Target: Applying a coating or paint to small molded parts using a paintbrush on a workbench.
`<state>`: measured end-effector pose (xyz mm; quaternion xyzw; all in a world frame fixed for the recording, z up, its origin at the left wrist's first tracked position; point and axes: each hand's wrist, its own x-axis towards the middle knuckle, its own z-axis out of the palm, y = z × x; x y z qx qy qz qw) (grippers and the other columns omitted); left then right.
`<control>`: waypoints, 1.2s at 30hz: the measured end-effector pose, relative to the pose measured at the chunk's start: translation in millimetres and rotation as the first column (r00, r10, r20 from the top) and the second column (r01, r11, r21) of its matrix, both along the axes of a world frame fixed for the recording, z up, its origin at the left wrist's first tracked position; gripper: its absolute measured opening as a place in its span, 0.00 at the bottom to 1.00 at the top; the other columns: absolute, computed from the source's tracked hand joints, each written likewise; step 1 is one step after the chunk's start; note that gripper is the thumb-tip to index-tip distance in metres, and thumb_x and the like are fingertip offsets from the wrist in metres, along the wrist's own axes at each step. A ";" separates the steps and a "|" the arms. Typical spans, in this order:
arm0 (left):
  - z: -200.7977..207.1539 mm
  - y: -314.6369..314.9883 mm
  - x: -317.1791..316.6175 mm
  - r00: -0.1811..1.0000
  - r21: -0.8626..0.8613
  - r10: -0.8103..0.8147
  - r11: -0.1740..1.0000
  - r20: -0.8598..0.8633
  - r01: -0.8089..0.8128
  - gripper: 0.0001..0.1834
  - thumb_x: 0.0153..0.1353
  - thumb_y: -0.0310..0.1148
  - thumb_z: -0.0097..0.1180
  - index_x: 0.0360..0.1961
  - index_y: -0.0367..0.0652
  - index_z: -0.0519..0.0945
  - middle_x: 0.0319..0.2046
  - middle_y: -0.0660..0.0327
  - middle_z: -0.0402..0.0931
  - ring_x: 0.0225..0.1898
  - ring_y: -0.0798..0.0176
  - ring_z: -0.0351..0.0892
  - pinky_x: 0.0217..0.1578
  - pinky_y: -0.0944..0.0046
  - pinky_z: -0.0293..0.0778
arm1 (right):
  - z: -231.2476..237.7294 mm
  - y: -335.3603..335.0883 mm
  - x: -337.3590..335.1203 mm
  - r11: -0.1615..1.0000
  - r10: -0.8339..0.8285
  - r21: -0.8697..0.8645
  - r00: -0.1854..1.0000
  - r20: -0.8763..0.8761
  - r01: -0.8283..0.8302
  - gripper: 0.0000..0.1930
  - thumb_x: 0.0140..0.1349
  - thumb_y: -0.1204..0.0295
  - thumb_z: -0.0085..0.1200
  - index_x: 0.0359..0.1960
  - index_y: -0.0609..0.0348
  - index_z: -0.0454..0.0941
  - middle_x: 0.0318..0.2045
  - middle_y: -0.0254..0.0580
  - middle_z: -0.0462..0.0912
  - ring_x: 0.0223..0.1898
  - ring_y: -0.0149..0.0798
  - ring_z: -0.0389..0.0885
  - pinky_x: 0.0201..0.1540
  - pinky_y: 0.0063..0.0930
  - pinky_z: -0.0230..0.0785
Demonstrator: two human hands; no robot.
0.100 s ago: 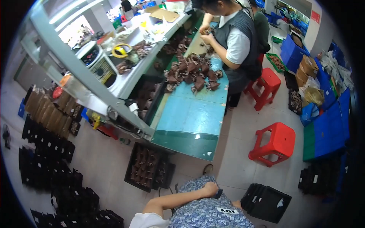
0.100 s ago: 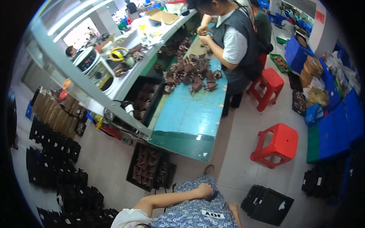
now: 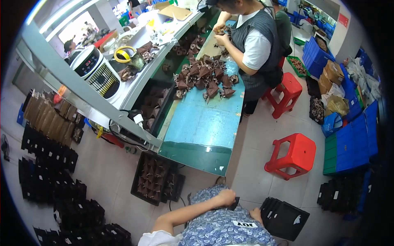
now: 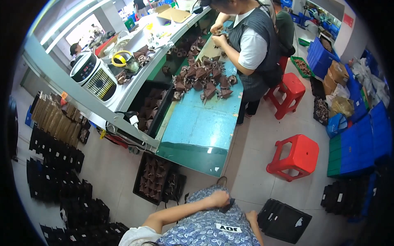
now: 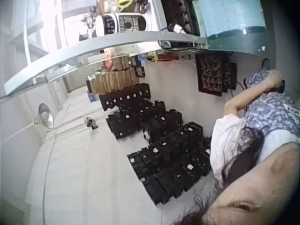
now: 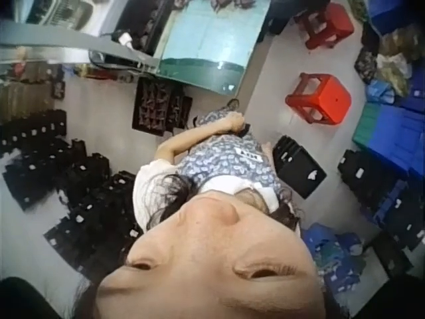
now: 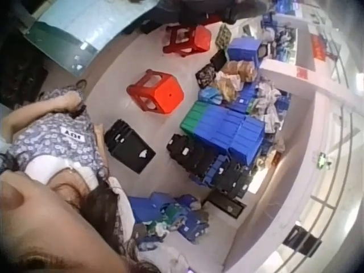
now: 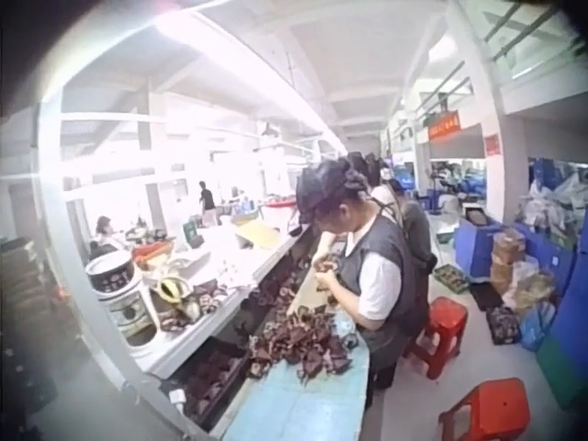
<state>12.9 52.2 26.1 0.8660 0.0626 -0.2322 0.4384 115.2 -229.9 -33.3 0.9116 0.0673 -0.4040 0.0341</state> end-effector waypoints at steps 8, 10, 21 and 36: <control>19.4 77.0 4.7 0.720 -0.329 0.692 0.691 0.045 -0.644 0.19 0.58 0.45 0.52 0.27 0.36 0.78 0.14 0.51 0.73 0.19 0.55 0.78 0.23 0.55 0.70 | -19.8 71.9 61.4 0.878 -0.170 0.450 0.985 -0.031 0.166 0.11 0.52 0.69 0.57 0.26 0.67 0.78 0.20 0.43 0.80 0.23 0.33 0.80 0.23 0.27 0.71; 16.8 86.7 -6.0 0.600 -0.283 0.800 0.571 -0.019 -0.770 0.20 0.60 0.45 0.49 0.25 0.35 0.76 0.16 0.48 0.72 0.17 0.54 0.75 0.21 0.52 0.65 | -4.5 89.9 58.6 0.845 -0.193 0.494 0.978 -0.079 0.207 0.10 0.53 0.70 0.56 0.28 0.67 0.78 0.21 0.43 0.81 0.23 0.33 0.80 0.23 0.25 0.71; -18.5 150.8 -53.8 0.273 -0.163 0.952 0.294 0.139 -0.942 0.30 0.52 0.22 0.49 0.58 0.37 0.58 0.50 0.45 0.63 0.30 0.62 0.78 0.30 0.65 0.74 | 67.0 344.8 95.0 0.462 0.120 0.881 0.991 0.057 -0.106 0.16 0.50 0.65 0.60 0.36 0.63 0.76 0.25 0.45 0.81 0.29 0.38 0.80 0.34 0.32 0.71; 28.7 145.8 -59.6 0.160 -0.138 0.964 0.192 0.212 -0.972 0.24 0.54 0.26 0.54 0.53 0.36 0.66 0.47 0.49 0.69 0.35 0.57 0.78 0.35 0.62 0.74 | 96.1 567.4 127.0 0.305 0.234 0.707 0.770 0.593 -0.638 0.38 0.40 0.85 0.55 0.58 0.67 0.55 0.49 0.61 0.69 0.51 0.59 0.67 0.55 0.41 0.61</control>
